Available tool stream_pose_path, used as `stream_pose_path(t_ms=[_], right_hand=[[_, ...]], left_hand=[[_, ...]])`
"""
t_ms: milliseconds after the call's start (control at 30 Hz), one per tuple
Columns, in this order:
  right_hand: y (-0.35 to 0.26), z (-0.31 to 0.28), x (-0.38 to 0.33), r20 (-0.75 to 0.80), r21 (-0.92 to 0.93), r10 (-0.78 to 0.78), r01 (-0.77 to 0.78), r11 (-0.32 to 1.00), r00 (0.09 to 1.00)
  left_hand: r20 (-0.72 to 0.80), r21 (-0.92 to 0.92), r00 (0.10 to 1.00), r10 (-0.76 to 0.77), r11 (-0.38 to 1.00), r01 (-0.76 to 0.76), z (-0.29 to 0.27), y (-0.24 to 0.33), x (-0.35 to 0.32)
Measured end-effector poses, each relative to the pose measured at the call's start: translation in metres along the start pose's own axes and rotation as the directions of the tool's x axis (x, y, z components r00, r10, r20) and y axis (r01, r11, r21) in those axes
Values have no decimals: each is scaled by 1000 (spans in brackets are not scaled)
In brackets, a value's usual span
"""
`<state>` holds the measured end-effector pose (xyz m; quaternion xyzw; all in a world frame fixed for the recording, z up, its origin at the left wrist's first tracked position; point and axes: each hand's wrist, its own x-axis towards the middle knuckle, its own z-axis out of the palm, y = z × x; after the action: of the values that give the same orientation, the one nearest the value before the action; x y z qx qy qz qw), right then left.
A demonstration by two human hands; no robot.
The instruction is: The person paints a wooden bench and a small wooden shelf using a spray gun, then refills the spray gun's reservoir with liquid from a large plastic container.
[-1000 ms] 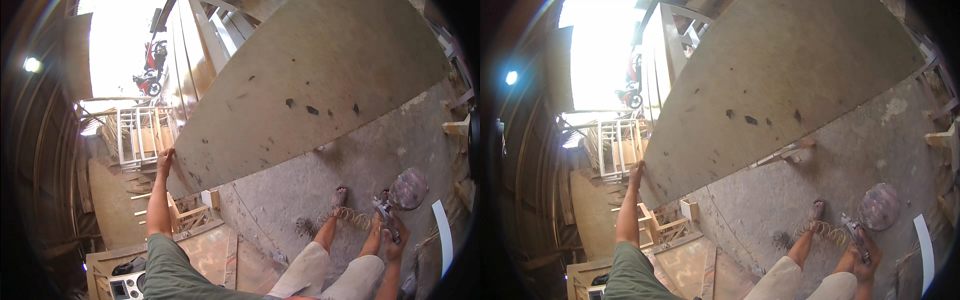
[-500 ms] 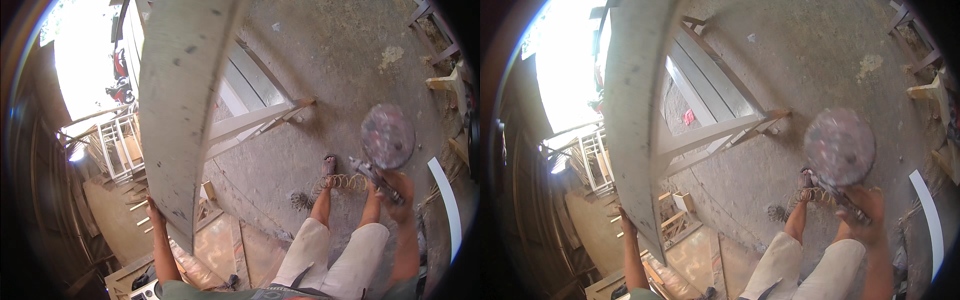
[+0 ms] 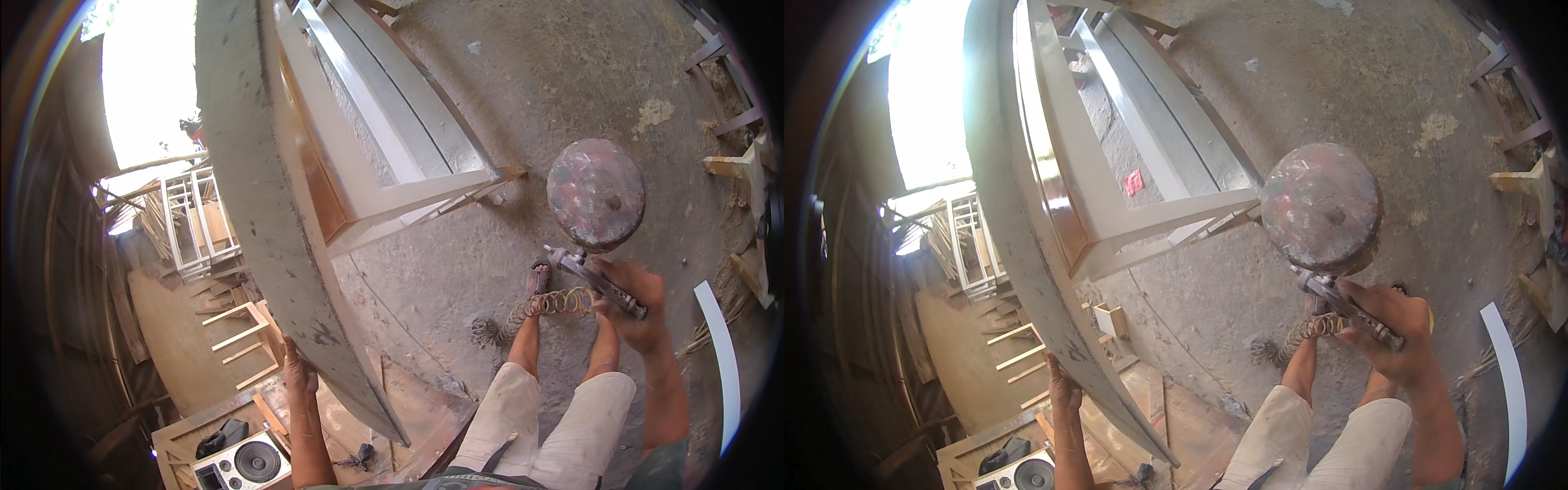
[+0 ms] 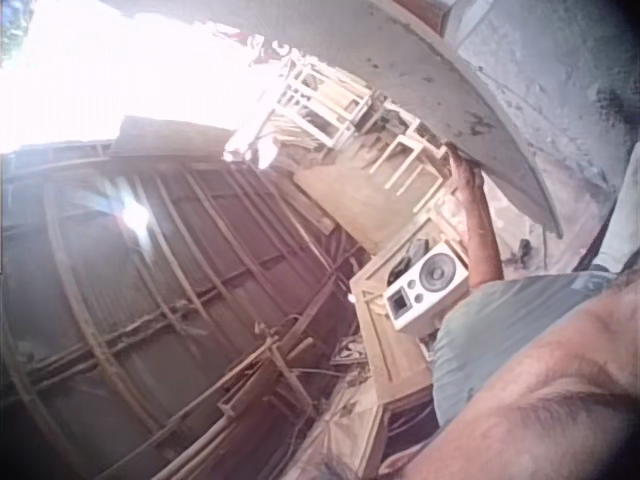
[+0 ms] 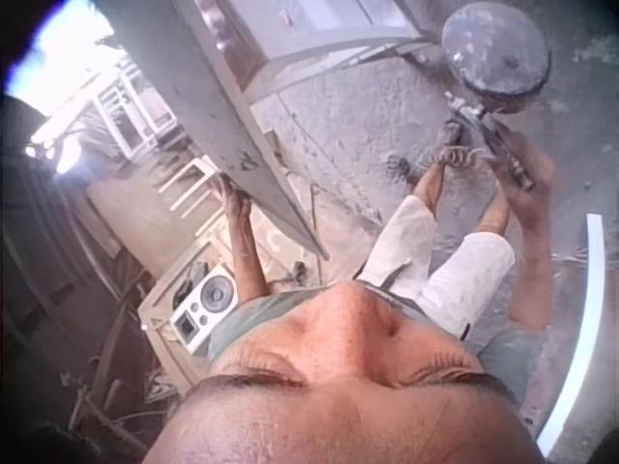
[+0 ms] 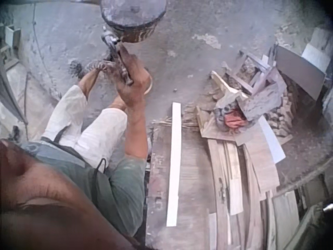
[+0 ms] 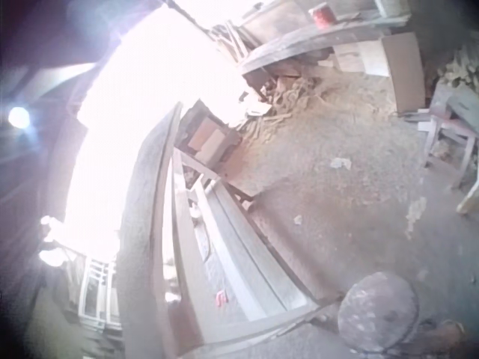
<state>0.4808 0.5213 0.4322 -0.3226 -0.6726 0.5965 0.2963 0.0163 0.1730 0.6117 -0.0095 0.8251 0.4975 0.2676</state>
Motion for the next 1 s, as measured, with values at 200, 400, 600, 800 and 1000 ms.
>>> stream_pose_path(t_ms=[200,400,600,800,1000], right_hand=[[-9,-10,-18,-1,19,85,-85,996,996],[-7,-21,-30,-63,30,51,-49,998,997],[-27,-53,-21,9,34,70,-70,997,997],[-39,-80,1,54,-86,28,-23,996,998],[-34,-99,25,73,55,178,-182,982,981]], left_hand=[[-37,-69,999,-38,997,35,12,-8,-13],[-92,-52,996,-10,999,5,61,-13,-49],[-147,-71,988,-57,996,47,95,-14,-84],[-155,-146,980,-125,984,103,124,-13,-103],[-213,-195,963,-163,973,122,143,-22,-110]])
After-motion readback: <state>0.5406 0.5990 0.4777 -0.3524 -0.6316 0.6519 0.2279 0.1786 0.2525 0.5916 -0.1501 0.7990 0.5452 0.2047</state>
